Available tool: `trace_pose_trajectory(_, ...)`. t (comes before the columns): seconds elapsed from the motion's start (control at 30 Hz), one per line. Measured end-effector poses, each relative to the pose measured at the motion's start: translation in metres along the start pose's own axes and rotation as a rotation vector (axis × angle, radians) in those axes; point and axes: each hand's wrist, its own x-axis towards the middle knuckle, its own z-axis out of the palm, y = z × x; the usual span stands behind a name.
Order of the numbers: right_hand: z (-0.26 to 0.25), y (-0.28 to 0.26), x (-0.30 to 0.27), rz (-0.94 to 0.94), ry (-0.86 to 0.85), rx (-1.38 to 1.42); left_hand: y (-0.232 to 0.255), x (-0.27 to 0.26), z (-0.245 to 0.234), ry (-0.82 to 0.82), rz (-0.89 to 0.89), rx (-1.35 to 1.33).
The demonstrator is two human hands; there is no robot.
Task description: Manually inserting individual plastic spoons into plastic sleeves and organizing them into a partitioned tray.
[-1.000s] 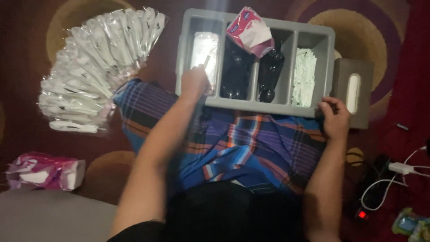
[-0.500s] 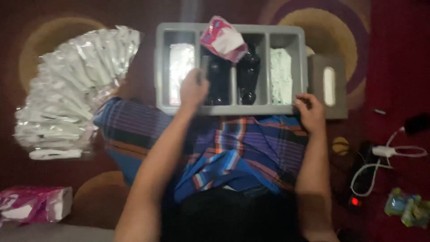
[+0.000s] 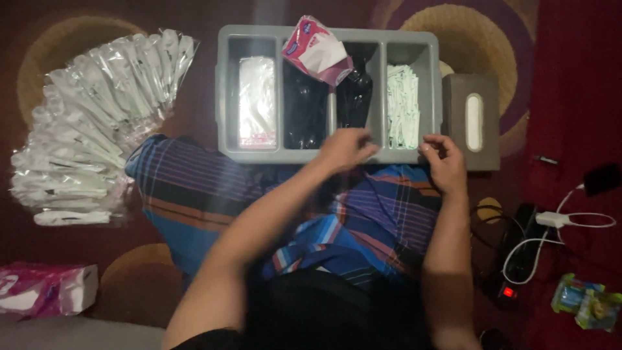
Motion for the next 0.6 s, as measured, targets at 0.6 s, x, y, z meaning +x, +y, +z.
trace_pose_trajectory(0.6,0.003,0.011,0.008,-0.079,-0.021,-0.123,-0.141,-0.055,-0.129,0.314,-0.136,0.852)
